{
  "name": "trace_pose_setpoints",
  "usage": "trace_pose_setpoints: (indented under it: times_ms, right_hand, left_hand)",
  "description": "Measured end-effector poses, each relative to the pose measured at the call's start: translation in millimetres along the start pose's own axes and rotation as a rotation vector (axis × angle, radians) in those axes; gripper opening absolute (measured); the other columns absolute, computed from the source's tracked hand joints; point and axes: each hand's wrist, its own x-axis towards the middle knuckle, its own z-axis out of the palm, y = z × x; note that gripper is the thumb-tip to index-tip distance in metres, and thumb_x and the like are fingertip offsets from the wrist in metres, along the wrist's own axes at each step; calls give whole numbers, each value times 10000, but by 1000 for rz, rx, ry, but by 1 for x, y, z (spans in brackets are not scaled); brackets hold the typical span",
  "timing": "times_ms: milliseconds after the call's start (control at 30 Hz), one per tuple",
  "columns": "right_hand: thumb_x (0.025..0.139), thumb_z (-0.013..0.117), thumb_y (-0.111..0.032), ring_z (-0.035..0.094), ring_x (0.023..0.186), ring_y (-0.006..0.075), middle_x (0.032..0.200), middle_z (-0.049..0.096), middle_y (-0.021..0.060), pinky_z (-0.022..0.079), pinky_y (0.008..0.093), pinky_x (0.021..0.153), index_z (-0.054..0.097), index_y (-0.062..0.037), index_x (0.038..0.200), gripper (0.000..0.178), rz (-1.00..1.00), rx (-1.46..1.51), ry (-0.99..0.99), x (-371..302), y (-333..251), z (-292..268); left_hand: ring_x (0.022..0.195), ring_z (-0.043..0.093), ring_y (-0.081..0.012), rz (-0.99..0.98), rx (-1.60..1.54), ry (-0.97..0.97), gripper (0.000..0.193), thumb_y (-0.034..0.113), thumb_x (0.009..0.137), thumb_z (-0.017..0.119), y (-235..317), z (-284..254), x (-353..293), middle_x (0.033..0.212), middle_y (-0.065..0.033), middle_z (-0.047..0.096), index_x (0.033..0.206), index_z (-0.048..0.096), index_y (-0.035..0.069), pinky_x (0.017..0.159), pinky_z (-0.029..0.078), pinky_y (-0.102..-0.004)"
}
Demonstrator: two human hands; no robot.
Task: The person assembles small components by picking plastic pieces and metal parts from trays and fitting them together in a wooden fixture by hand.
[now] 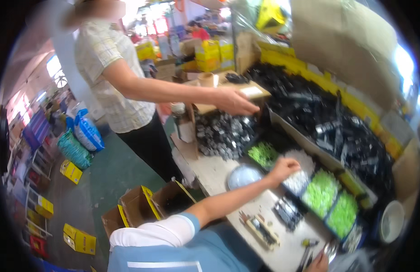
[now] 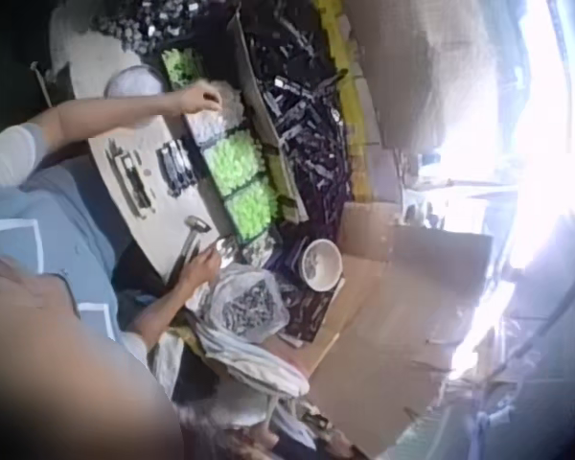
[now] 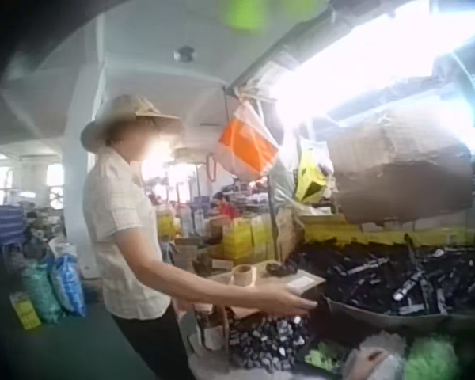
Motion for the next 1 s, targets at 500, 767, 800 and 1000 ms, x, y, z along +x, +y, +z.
trace_pose_setpoints:
  times_ms: [500,767,800,1000]
  right_hand:
    - [816,492,-138,531,741,325,778,563,149,397,414,669,580,-22,793,148,74,-92,-31,11,-25,-18]
    - [782,538,-152,552,795,352,858,558,168,436,445,673,585,-37,869,152,188,-420,-177,29,-21,-2]
    - [779,548,-142,555,811,351,875,558,170,442,433,690,585,-36,875,148,237,-481,-220,31,-24,-2]
    - [762,496,-57,572,782,368,857,562,212,459,453,632,580,-4,819,115,252,-543,-251,44,-13,8]
  left_hand:
    - [560,543,-126,-457,-864,-117,108,59,816,571,21,-36,-90,740,-39,584,918,554,31,470,413,-264]
    - [579,530,-132,-460,-890,-95,215,46,841,480,20,-51,-104,698,-48,538,1033,544,-28,491,430,-278]
    - [587,531,-134,-461,-891,-98,205,41,841,469,22,-53,-105,707,-57,539,1022,536,-29,486,425,-280]
    - [626,550,-141,-499,-878,-124,181,30,826,491,26,-55,-114,739,-63,549,1000,523,-9,520,468,-300]
